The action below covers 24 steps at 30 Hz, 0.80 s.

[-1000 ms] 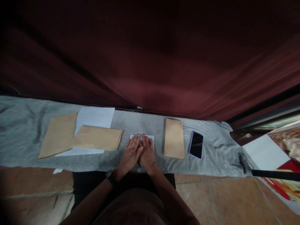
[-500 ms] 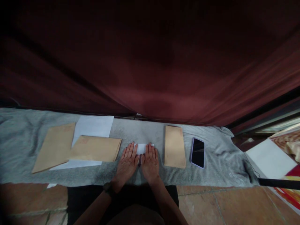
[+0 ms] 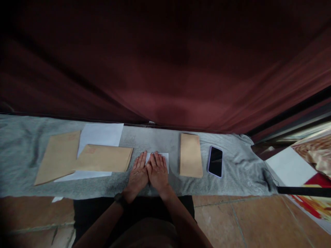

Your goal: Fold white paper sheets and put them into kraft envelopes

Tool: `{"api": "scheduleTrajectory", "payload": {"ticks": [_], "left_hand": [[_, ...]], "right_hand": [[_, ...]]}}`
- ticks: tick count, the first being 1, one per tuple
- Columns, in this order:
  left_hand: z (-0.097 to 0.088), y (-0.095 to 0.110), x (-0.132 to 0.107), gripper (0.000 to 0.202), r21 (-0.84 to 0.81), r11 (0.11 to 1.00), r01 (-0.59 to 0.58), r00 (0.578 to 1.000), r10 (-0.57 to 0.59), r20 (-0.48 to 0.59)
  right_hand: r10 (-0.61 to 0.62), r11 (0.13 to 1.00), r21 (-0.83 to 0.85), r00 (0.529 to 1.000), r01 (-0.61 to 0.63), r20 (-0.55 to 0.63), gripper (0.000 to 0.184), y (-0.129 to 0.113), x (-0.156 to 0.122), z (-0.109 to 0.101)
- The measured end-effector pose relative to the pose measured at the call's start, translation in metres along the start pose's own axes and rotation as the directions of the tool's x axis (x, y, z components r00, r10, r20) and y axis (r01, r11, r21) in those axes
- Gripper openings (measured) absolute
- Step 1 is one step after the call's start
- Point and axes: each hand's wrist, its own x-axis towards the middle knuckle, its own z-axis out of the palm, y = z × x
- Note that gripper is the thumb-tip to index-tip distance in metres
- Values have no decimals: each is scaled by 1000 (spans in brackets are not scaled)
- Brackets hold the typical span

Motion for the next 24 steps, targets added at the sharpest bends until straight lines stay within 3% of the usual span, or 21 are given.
{"api": "scheduleTrajectory", "payload": {"ticks": [9,18,24], "left_hand": [[-3,2,0,66,-74,996,59,997,-62,-37],[-6,-7,-17,68,-84,992,94,995,-95,-12],[-7,-7,-19,68,-74,995,71,997,-74,-32]], "right_hand": [[84,992,-85,993,-90,-79,56,32,-13,0],[67,987,-138,987,-87,-146,57,35,-16,4],[87,986,-133,989,-103,-121,58,34,-15,1]]}}
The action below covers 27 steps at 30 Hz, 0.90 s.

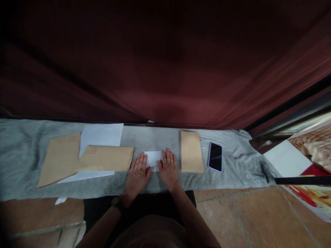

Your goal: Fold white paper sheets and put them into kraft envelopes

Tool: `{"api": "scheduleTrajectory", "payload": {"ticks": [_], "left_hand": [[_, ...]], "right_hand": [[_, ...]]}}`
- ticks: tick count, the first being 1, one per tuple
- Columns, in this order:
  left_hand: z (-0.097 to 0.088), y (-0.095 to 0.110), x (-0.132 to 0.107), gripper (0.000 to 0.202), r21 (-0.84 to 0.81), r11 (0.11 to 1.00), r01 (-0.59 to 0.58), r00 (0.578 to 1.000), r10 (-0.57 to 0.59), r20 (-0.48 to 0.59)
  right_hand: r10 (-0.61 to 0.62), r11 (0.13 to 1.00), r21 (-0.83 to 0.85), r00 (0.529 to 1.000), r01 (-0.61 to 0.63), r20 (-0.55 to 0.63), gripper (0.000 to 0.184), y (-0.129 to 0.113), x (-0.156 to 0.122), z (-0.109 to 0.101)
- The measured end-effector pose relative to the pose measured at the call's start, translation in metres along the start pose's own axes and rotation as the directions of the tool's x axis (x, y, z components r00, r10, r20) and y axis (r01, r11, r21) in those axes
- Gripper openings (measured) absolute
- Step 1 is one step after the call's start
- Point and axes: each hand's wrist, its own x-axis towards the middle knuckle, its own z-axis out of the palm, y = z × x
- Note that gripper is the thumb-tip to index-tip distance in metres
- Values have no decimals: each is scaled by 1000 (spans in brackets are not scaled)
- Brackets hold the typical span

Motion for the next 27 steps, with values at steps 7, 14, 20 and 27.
{"api": "scheduleTrajectory", "payload": {"ticks": [7,14,20,27], "left_hand": [[-2,0,1,68,-5,1000,-12,1000,12,0],[-8,3,3,68,-4,1000,-10,1000,10,11],[-9,3,3,67,20,1000,-17,1000,17,-5],[-6,1,2,68,36,999,-11,1000,12,-21]], "right_hand": [[20,1000,22,999,-21,40,58,-1,1,-4],[20,1000,18,999,-21,51,56,0,2,-3],[17,999,47,1000,-18,25,56,0,1,-2],[16,998,64,1000,-17,15,56,1,0,-2]]}}
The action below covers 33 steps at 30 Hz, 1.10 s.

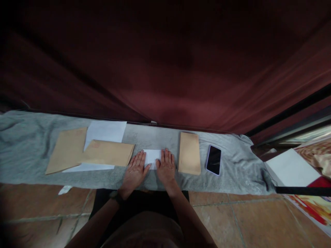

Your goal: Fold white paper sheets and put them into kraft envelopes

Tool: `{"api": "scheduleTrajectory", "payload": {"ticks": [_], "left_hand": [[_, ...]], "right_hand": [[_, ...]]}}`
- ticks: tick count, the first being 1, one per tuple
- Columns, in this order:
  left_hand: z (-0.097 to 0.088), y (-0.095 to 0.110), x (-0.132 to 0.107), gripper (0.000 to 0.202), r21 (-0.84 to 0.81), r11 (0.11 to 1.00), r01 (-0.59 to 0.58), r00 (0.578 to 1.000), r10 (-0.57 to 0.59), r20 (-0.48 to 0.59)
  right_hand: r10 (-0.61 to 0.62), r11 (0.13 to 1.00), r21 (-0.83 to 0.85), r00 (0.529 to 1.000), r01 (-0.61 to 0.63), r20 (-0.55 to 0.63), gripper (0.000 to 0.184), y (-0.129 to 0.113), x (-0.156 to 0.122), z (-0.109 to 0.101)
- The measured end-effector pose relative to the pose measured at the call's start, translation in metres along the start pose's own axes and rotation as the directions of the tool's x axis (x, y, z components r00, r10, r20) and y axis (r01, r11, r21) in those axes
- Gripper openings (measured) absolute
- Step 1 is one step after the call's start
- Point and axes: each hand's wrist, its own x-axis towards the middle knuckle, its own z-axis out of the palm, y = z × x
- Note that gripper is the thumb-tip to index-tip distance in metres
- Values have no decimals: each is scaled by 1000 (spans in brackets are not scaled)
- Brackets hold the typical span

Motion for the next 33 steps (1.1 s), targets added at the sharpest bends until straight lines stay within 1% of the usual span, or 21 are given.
{"api": "scheduleTrajectory", "payload": {"ticks": [5,8,12,14,21,25,27,30,33], "left_hand": [[-1,0,-1,68,-1,1000,14,1000,-14,-8],[-1,0,-1,68,-8,1000,15,1000,-15,3],[-1,-1,-1,65,-14,1000,12,1000,-12,20],[-2,-1,-1,64,-24,1000,7,1000,-6,23],[-3,-2,-4,62,-45,999,29,999,-27,36],[-3,3,3,63,-57,997,42,999,-42,3],[-2,10,12,64,-87,996,-3,1000,3,0],[4,23,29,64,-167,980,-111,992,120,41],[11,27,37,65,-186,974,-126,987,142,74]], "right_hand": [[-6,1000,20,1000,6,-13,55,1,0,0],[3,1000,22,1000,-3,-8,56,-6,4,0],[-93,995,43,993,90,69,54,-21,10,0],[-119,992,51,988,115,95,52,-25,12,0],[-137,991,13,987,136,81,52,-21,13,-2],[-130,991,2,988,131,79,55,-19,11,0],[-148,989,1,986,149,80,58,-18,10,1],[-185,982,-5,979,187,87,65,-18,10,2],[-167,985,-23,980,170,106,66,-17,10,4]]}}
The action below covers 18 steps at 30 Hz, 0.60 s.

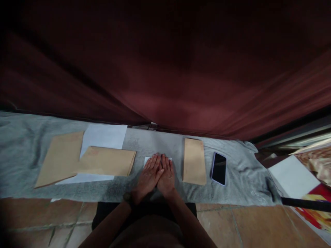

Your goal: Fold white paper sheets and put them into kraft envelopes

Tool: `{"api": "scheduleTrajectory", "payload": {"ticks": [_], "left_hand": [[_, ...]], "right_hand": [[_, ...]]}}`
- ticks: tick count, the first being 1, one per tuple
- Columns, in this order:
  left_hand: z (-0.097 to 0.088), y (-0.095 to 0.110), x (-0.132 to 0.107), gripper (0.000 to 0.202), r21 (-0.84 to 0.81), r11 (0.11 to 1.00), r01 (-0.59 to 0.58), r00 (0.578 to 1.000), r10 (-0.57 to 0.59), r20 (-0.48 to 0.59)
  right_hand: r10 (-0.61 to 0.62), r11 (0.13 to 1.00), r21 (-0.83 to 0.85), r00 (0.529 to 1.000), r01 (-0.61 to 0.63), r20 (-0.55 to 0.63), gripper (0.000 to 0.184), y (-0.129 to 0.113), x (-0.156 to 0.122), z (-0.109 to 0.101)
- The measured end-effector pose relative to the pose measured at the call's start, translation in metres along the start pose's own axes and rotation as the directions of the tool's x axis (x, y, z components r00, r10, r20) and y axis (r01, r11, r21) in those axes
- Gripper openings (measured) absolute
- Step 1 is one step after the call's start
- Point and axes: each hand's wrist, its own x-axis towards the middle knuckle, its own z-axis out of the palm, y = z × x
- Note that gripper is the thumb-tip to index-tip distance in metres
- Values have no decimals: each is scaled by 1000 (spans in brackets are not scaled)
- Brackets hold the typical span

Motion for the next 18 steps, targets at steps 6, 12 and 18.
{"api": "scheduleTrajectory", "payload": {"ticks": [6,12,18], "left_hand": [[1,-13,-11,71,63,998,25,1000,-24,-7],[-2,-19,-21,71,104,993,54,998,-52,-20],[-10,-18,-49,71,138,988,66,997,-61,-44]], "right_hand": [[146,989,-26,989,-147,-20,60,8,-6,1],[217,976,8,967,-218,-137,63,18,-18,4],[213,976,88,958,-199,-190,65,24,-25,3]]}}
